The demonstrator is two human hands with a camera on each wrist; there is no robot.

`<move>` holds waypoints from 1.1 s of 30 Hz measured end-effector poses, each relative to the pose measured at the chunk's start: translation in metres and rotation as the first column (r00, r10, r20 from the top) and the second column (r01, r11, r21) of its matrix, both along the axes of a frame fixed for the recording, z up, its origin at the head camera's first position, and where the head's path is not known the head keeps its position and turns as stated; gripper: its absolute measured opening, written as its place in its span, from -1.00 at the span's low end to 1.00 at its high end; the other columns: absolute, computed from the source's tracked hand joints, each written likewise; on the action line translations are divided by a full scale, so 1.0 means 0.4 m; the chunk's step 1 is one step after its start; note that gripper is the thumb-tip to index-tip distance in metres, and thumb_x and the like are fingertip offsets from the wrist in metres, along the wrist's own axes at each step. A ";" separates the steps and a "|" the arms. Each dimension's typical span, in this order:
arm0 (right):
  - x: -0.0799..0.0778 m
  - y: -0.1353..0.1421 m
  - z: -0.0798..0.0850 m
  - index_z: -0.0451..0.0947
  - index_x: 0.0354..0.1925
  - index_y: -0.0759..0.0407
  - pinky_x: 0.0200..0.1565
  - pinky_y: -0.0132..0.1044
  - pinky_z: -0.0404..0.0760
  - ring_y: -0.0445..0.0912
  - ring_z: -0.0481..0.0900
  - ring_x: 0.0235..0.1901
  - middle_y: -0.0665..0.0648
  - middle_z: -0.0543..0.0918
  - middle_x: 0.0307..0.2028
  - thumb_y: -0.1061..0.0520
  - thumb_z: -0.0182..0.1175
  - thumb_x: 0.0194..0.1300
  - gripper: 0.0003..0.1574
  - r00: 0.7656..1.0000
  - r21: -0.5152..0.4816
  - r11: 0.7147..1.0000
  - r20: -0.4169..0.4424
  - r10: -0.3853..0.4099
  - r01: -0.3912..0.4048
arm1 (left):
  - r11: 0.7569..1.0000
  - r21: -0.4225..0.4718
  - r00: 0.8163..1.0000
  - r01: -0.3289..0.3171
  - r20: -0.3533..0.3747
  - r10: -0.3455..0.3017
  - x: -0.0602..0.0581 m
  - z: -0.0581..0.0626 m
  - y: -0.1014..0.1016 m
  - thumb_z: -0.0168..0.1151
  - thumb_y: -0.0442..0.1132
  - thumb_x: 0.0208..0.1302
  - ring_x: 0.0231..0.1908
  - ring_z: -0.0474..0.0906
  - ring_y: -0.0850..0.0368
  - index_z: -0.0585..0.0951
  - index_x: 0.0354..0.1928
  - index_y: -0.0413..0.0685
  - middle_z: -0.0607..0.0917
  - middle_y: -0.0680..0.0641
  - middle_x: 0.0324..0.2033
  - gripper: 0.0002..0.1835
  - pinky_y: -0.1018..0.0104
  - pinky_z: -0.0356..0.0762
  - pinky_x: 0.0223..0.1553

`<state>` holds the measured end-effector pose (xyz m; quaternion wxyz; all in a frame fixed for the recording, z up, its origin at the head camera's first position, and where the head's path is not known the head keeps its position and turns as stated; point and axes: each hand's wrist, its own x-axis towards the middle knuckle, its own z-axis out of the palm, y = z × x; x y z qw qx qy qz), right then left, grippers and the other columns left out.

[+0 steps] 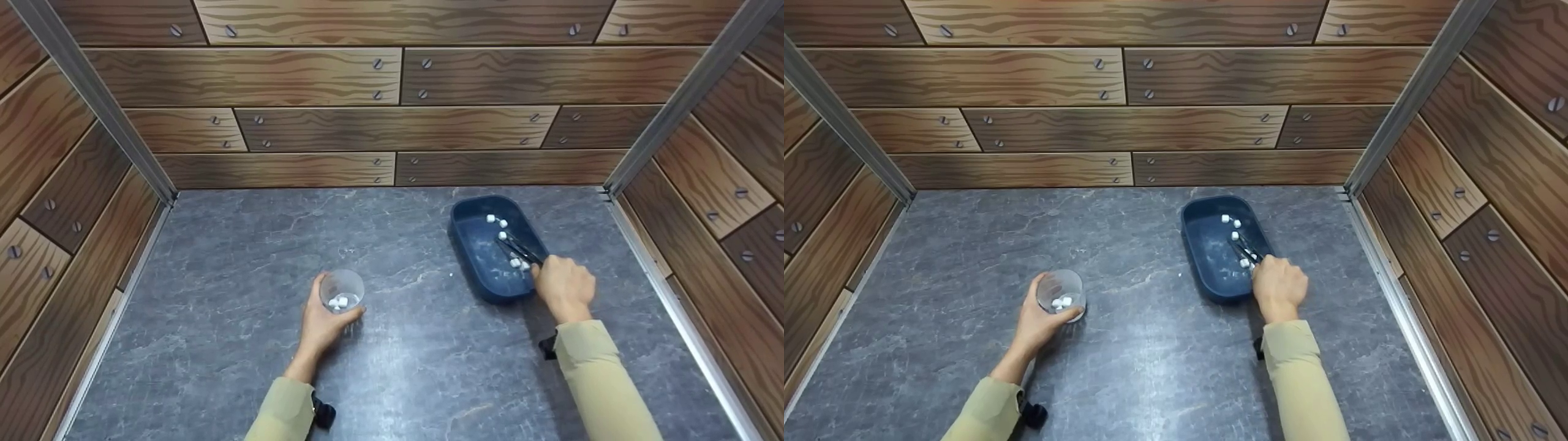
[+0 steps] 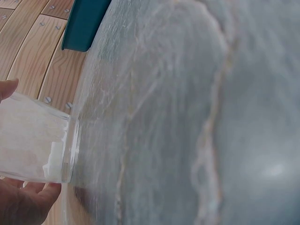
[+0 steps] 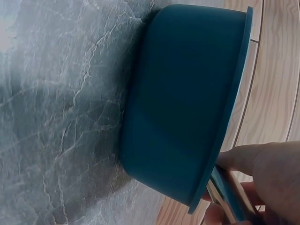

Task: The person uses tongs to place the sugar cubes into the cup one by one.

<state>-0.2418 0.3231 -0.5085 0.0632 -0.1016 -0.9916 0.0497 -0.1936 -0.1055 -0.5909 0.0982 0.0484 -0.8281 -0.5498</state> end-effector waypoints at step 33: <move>0.071 -0.024 0.034 0.60 -0.32 0.17 -0.78 -0.05 0.23 0.19 0.42 -0.72 0.35 0.55 -0.56 -0.16 0.03 0.29 -0.55 0.998 -0.089 0.994 -0.023 0.057 -0.059 | 1.000 0.023 0.999 0.008 -0.039 -0.007 -0.001 0.002 0.001 0.58 0.02 -0.45 0.03 0.40 -0.05 0.26 0.24 0.09 0.46 -0.13 0.07 0.06 0.05 0.37 -0.01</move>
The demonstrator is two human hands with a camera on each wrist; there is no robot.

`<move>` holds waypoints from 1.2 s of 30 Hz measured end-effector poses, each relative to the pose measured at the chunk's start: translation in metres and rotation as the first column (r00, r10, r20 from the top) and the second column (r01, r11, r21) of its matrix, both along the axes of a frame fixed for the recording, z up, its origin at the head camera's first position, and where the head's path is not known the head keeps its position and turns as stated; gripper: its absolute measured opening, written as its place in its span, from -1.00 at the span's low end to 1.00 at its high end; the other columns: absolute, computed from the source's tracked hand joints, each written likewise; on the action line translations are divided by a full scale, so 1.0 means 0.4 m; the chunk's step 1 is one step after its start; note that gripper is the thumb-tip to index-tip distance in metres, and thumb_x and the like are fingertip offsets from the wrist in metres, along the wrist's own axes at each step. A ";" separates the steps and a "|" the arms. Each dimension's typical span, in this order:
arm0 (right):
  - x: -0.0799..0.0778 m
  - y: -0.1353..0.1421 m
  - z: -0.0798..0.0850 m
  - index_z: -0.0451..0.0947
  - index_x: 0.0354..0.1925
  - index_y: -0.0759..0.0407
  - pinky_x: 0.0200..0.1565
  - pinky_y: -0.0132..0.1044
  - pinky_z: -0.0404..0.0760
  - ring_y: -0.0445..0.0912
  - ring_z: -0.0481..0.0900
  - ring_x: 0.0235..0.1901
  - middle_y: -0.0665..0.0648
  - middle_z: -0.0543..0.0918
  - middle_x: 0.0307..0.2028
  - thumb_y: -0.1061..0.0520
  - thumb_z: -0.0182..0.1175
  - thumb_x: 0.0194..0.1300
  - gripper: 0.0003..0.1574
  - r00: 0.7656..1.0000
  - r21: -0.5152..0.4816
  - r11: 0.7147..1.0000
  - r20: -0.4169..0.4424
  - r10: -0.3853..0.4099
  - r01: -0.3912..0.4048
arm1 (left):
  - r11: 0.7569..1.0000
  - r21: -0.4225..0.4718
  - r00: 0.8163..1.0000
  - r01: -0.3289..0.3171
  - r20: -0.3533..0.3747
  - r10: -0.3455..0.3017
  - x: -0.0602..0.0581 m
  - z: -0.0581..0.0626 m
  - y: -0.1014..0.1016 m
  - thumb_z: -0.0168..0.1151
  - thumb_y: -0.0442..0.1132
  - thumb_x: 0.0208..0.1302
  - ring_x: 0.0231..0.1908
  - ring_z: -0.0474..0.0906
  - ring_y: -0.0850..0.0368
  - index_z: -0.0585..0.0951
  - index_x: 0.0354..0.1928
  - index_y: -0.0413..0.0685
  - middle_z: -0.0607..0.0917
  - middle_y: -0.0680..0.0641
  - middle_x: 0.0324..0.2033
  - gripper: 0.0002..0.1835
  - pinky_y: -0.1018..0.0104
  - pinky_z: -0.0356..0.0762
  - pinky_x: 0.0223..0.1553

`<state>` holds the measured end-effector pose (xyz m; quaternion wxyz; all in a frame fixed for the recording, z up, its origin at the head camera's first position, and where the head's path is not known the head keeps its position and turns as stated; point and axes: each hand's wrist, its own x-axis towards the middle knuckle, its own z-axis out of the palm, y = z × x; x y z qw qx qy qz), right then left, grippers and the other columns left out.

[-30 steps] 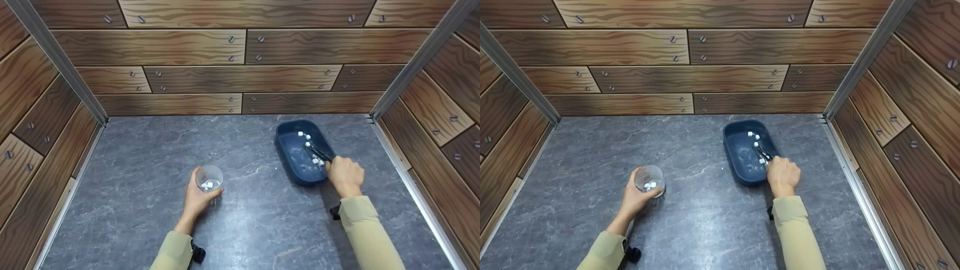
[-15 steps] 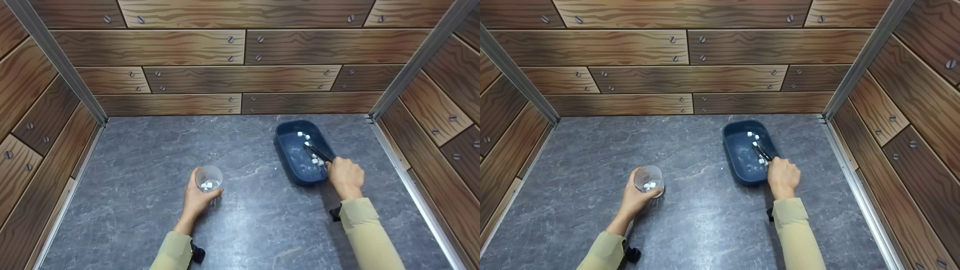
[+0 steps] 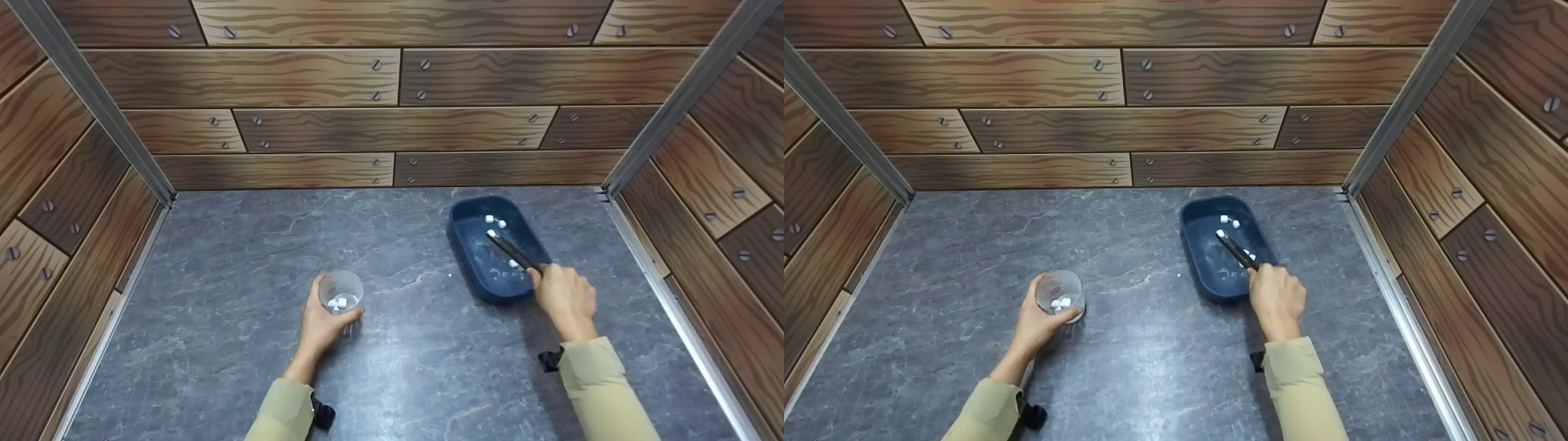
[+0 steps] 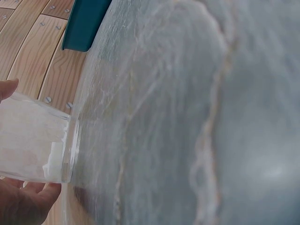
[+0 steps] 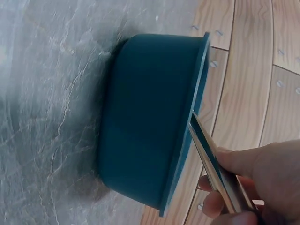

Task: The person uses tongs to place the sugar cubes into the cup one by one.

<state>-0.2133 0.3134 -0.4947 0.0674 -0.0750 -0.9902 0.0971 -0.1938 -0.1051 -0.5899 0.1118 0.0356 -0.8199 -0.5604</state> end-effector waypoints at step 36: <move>0.152 -0.341 0.054 0.62 -0.43 -0.10 -0.76 -0.33 0.23 -0.21 0.25 -0.76 -0.18 0.32 -0.71 -0.18 0.17 0.18 -0.75 0.870 -0.063 0.887 -0.234 0.433 -0.458 | 0.999 -0.031 1.000 -0.008 -0.006 0.008 -0.003 -0.004 0.000 0.57 0.07 -0.44 0.01 0.42 -0.06 0.24 0.27 -0.02 0.48 -0.16 0.05 0.10 0.07 0.39 -0.02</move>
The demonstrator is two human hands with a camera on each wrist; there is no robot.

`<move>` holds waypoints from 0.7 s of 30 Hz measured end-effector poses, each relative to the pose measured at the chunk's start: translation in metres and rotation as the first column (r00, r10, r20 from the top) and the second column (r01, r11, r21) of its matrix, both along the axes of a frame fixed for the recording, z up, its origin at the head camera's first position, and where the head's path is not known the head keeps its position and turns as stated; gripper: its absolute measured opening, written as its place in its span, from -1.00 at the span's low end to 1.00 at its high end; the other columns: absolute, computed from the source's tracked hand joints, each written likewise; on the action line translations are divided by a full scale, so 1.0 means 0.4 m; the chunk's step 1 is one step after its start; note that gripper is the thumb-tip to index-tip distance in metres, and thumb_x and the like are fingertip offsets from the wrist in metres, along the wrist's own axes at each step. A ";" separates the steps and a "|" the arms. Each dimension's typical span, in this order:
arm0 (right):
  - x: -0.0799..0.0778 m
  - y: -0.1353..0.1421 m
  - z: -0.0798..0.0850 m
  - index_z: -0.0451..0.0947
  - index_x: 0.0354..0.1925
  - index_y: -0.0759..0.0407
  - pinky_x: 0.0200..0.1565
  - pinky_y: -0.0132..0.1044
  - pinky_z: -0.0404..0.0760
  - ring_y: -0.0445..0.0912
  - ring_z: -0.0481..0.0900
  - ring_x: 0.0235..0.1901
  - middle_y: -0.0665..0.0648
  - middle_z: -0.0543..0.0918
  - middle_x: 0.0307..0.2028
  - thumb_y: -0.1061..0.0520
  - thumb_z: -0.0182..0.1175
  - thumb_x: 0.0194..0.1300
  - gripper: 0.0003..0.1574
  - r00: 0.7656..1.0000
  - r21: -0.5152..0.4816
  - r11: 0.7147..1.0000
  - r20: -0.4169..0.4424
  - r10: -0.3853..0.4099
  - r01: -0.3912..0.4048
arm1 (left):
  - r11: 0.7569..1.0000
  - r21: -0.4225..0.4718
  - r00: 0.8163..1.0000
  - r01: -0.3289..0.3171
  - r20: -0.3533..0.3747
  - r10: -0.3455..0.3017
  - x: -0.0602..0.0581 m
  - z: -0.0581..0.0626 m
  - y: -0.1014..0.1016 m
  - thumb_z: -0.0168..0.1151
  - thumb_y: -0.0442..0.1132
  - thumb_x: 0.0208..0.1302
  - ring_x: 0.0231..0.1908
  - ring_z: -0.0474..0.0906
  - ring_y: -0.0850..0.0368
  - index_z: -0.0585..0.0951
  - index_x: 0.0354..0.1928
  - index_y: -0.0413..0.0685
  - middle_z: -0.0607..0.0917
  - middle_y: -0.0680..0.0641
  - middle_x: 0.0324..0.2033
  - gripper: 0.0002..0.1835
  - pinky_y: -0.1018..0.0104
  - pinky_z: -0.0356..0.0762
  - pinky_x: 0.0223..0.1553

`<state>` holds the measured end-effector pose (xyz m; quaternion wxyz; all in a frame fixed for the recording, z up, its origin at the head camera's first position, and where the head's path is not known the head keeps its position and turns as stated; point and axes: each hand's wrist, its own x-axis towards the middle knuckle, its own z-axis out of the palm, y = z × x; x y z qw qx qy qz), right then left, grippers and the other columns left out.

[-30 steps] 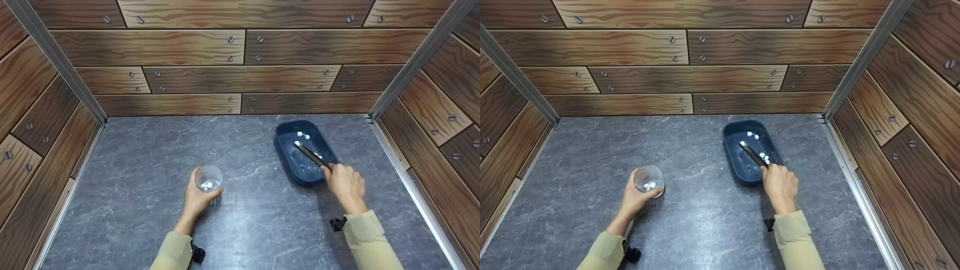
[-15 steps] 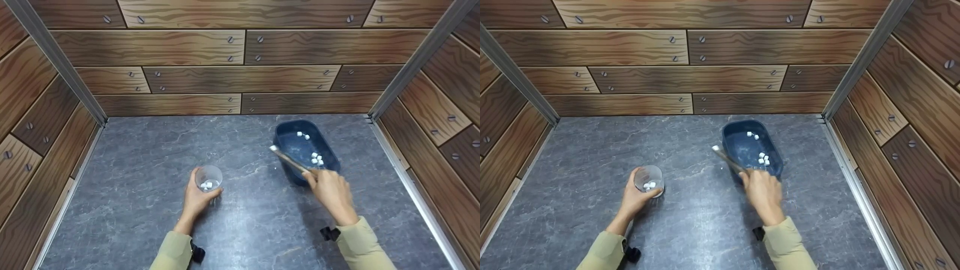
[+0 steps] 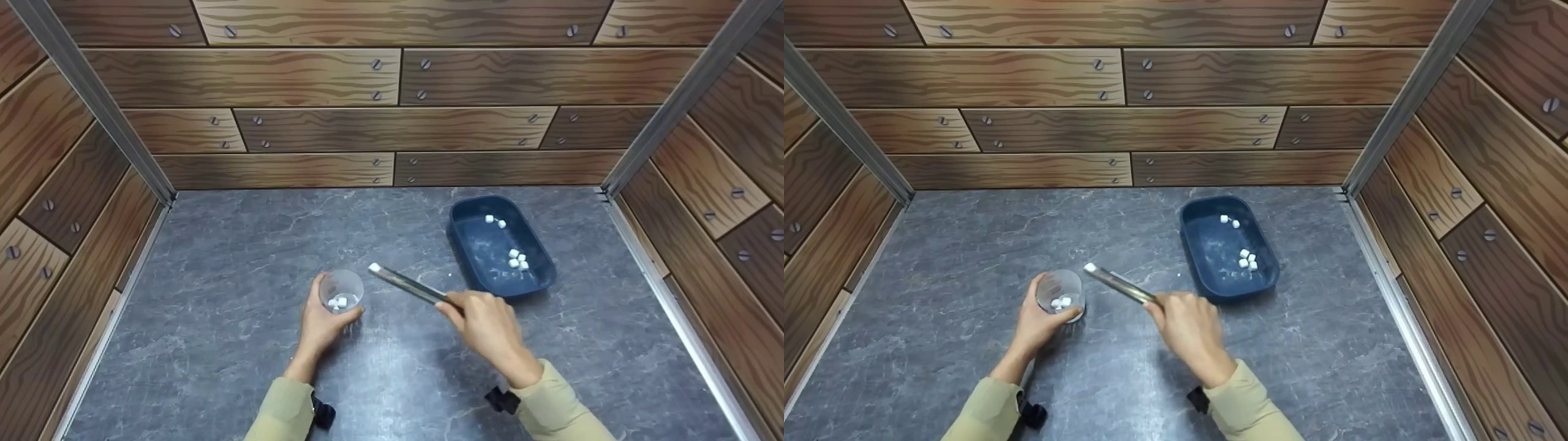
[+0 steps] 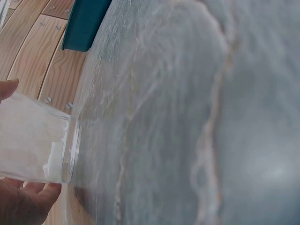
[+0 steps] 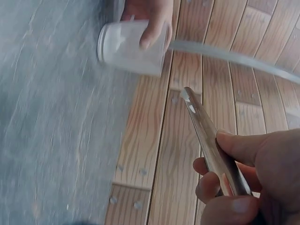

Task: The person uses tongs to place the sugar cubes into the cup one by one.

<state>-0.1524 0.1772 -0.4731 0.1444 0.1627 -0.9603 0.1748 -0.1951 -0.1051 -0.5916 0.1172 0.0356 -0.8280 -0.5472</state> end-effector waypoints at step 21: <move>0.011 -0.026 -0.012 0.62 -0.16 -0.03 -0.74 -0.34 0.29 -0.23 0.38 -0.71 -0.16 0.51 -0.56 -0.30 0.09 0.17 -0.52 1.000 0.019 1.000 -0.019 -0.008 0.008 | 1.000 0.015 1.000 -0.002 -0.031 0.002 -0.001 0.001 0.002 0.59 -0.02 -0.46 -0.02 0.44 -0.02 0.28 0.23 -0.03 0.51 -0.13 0.02 0.06 0.12 0.38 -0.02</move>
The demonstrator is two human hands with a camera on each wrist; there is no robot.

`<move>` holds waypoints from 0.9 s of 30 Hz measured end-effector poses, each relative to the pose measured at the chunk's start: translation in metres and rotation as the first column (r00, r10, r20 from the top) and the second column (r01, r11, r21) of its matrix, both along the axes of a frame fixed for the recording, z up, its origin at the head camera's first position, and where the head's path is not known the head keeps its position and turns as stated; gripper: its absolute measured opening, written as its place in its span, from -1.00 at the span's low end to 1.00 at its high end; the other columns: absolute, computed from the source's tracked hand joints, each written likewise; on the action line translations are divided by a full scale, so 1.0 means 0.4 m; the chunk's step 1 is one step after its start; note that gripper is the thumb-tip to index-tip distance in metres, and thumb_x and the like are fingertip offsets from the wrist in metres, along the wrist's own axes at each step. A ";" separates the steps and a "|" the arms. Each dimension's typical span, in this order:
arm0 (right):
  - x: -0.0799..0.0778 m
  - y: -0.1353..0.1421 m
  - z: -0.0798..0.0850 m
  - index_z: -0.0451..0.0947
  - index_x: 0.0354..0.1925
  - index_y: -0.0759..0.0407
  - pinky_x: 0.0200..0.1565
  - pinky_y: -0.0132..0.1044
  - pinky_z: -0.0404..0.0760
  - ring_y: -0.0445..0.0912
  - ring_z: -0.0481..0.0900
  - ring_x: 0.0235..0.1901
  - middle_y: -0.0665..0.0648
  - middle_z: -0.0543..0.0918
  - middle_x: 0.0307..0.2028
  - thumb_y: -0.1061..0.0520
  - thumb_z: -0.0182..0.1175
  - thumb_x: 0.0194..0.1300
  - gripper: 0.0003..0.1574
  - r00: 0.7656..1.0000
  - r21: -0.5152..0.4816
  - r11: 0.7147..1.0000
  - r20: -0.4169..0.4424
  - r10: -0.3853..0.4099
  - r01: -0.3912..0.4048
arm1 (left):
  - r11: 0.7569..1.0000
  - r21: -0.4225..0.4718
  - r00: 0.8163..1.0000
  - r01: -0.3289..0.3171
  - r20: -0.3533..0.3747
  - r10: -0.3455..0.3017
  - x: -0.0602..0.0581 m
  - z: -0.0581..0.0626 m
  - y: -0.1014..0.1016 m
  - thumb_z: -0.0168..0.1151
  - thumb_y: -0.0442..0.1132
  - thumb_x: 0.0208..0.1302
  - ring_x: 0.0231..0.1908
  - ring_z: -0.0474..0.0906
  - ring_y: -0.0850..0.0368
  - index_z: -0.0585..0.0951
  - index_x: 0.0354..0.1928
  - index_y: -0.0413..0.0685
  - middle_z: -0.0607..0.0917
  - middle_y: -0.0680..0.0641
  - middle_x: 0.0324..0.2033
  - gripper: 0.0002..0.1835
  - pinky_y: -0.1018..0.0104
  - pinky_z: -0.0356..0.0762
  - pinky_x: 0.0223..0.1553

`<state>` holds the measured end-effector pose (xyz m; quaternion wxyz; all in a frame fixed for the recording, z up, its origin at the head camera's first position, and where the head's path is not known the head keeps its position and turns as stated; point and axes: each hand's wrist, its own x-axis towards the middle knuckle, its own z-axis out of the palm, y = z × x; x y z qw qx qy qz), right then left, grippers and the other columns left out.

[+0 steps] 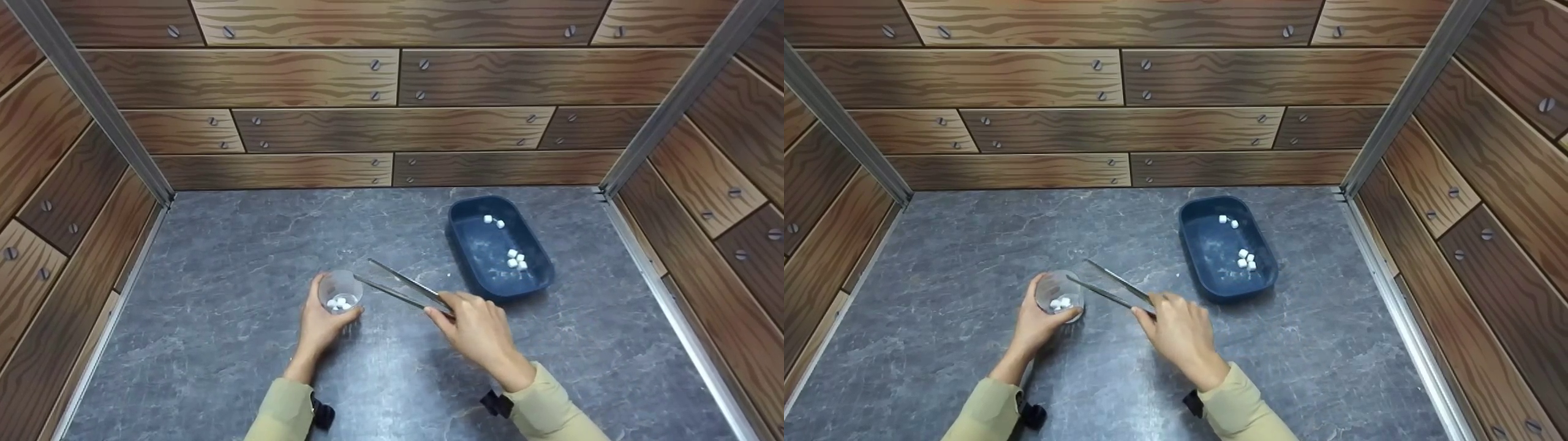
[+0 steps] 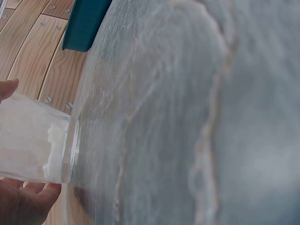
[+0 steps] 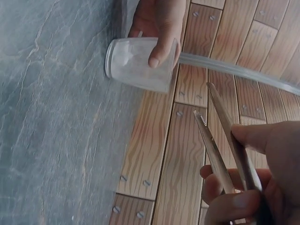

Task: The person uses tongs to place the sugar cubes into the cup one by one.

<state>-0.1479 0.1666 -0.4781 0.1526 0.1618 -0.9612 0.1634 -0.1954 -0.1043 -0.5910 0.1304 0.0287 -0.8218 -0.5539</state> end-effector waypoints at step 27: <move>-0.032 0.250 -0.002 0.60 -0.12 0.07 -0.70 -0.11 0.39 0.03 0.50 -0.62 0.16 0.64 -0.42 -0.31 0.10 0.15 -0.43 0.965 -0.008 0.969 0.098 -0.243 0.245 | 1.000 -0.015 0.999 0.000 0.051 0.001 0.004 0.003 -0.003 0.57 0.04 -0.44 0.05 0.38 -0.06 0.25 0.26 0.04 0.45 -0.16 0.09 0.08 0.06 0.36 0.02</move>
